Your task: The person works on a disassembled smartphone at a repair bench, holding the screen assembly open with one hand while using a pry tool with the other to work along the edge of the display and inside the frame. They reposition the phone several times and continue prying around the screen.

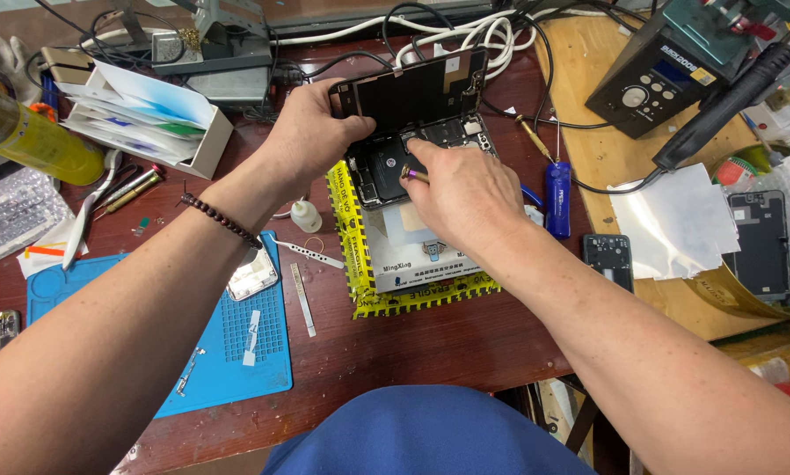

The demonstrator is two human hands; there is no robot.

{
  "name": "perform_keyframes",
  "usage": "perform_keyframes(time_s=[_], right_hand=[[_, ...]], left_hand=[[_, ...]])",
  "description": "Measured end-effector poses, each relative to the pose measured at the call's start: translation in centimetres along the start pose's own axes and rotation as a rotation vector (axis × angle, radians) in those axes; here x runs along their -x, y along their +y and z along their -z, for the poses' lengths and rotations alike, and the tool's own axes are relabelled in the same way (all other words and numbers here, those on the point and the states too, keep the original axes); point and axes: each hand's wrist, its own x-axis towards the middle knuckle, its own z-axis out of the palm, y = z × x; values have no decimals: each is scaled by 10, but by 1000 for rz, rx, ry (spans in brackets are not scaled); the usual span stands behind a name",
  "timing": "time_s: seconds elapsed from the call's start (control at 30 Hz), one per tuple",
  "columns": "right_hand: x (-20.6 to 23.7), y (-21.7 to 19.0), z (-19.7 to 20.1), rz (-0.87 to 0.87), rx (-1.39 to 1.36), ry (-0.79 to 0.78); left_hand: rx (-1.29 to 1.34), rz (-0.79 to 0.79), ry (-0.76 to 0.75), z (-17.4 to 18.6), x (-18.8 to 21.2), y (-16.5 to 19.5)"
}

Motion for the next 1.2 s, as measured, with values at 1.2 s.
perform_keyframes(time_s=[1.2], right_hand=[[15,177,-125,-498,-166,-70]], left_hand=[[403,295,-80,9,11,14]])
